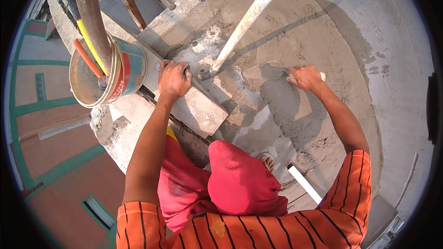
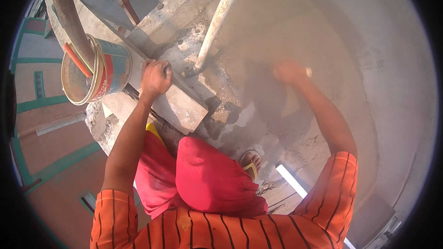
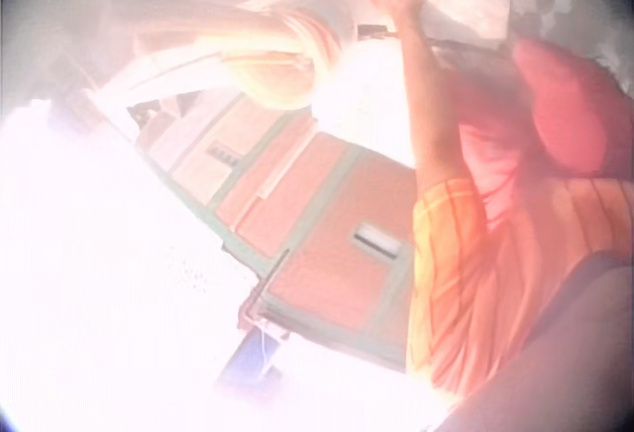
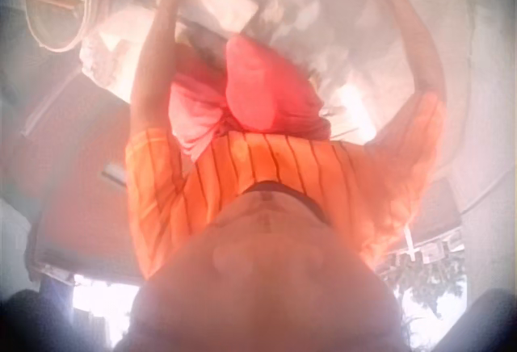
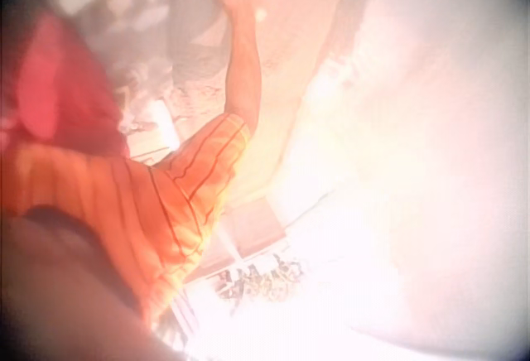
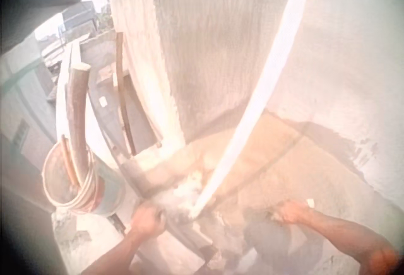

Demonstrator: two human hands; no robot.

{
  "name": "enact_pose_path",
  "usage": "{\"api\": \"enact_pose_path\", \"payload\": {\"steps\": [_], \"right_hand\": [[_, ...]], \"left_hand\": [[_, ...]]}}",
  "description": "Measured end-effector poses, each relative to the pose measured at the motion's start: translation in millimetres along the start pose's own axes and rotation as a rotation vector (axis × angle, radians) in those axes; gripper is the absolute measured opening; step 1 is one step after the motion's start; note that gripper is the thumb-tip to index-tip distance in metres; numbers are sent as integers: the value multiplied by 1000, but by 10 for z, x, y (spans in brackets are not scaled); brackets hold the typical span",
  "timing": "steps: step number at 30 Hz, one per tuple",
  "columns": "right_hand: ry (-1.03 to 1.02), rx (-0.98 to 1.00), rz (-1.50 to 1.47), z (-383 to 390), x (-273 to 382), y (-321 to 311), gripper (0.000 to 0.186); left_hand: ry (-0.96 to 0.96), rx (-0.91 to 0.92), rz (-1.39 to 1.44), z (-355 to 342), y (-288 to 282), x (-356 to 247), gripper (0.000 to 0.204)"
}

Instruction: The person pours cement from buckets onto a concrete floor, spreads it with a trowel, and levels the surface using a long straight edge. The person repeatedly scoops, pours, and smooths the cement to create an even layer.

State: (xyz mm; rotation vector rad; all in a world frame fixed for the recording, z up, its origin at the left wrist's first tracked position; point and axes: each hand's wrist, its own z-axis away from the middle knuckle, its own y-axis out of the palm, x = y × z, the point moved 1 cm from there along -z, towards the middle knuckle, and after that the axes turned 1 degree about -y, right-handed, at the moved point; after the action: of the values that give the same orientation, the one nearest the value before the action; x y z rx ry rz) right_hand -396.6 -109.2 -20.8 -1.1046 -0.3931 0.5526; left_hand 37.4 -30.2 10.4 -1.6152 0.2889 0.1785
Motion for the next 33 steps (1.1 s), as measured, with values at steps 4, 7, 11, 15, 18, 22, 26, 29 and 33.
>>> {"api": "enact_pose_path", "payload": {"steps": [4,7,11,15,18,22,26,29,33], "right_hand": [[-82,24,176,-1002,-120,-96,38],[-103,-155,196,-1802,-373,209,38],[51,-300,-17,-2120,126,125,37],[347,211,-885,-1375,705,-321,43],[507,-92,-1440,-296,647,100,42],[1013,-370,-1802,379,393,747,40],[890,-363,-1939,-580,765,627,35],[549,-232,-1689,-1558,809,728,35],[438,-116,-1535,-2250,1069,325,34]], "left_hand": [[-34,55,2,18,-58,32,14],[-19,59,-7,-45,-40,1,19],[-38,86,-16,-57,-83,4,19],[-54,121,-26,-24,-59,45,19],[-91,99,-19,16,-37,66,20],[-39,111,2,-63,-69,-33,23],[-87,159,23,-23,-105,35,27],[-60,164,22,-91,-90,-7,28],[-75,164,39,-26,-82,83,24]]}}
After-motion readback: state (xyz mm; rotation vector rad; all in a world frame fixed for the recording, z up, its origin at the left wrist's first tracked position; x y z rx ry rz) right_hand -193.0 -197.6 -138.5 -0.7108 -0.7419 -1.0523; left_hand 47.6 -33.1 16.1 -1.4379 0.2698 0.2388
